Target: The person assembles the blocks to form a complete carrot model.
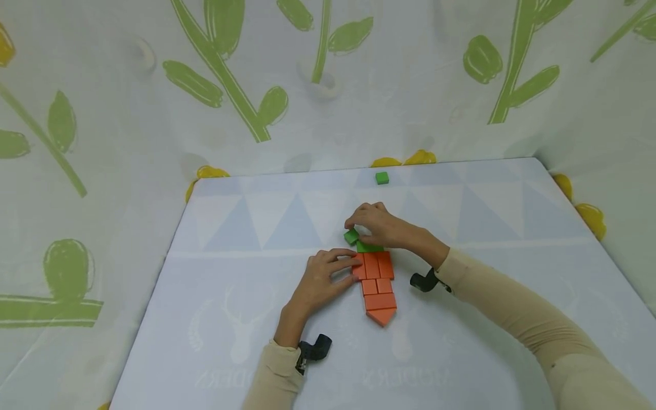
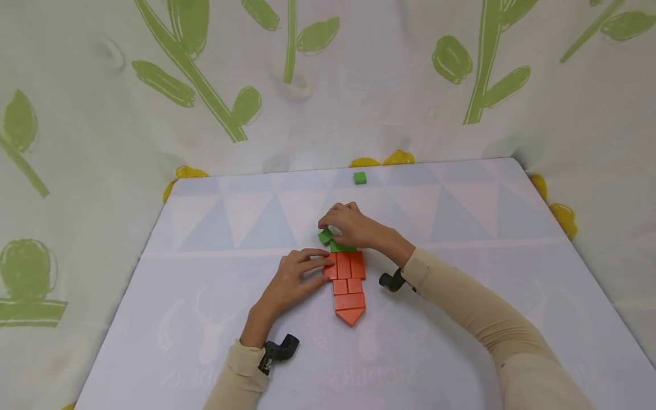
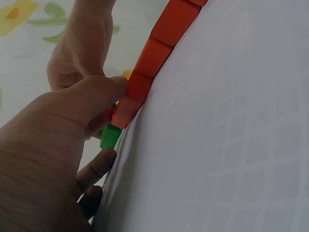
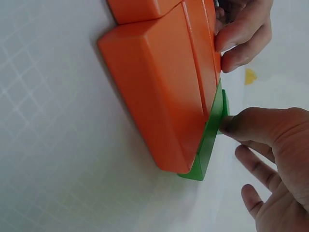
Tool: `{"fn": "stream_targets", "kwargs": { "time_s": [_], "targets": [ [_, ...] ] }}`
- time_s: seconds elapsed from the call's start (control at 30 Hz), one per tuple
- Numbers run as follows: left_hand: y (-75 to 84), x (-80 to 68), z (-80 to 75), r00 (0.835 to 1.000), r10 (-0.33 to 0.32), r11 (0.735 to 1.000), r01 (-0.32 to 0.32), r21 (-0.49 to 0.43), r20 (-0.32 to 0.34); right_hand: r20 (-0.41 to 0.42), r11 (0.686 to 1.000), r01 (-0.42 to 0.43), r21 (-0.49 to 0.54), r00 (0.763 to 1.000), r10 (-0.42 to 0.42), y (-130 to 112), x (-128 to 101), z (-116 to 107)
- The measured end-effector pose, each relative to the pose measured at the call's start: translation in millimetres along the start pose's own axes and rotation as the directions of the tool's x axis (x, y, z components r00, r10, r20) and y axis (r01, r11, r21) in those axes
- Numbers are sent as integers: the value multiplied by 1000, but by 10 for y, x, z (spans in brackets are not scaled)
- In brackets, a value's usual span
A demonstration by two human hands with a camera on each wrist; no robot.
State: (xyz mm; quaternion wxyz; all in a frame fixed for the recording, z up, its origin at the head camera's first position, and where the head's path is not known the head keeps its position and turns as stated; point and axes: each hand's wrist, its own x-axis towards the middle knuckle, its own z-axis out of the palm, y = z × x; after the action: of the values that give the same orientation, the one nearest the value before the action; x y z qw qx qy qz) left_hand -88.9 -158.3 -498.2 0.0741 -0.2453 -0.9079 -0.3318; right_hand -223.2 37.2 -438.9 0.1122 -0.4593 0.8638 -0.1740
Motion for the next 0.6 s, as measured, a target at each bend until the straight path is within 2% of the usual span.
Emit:
{"fn": "stream_targets", "kwargs": {
  "time_s": [0.2, 0.33, 0.6],
  "targets": [
    [-9, 17, -11, 1000, 5, 1000, -5, 5, 5, 0, 999, 6, 32, 1000, -6, 48, -15, 4],
    [-25, 22, -6, 1000, 8, 1000, -8, 6, -1, -20, 998, -24, 62, 999, 25, 104, -34, 2],
    [-40, 16, 16, 1000, -6, 1000, 6, 8, 11, -160, 990, -129, 61, 977, 137, 313, -15, -73]
  ]
}}
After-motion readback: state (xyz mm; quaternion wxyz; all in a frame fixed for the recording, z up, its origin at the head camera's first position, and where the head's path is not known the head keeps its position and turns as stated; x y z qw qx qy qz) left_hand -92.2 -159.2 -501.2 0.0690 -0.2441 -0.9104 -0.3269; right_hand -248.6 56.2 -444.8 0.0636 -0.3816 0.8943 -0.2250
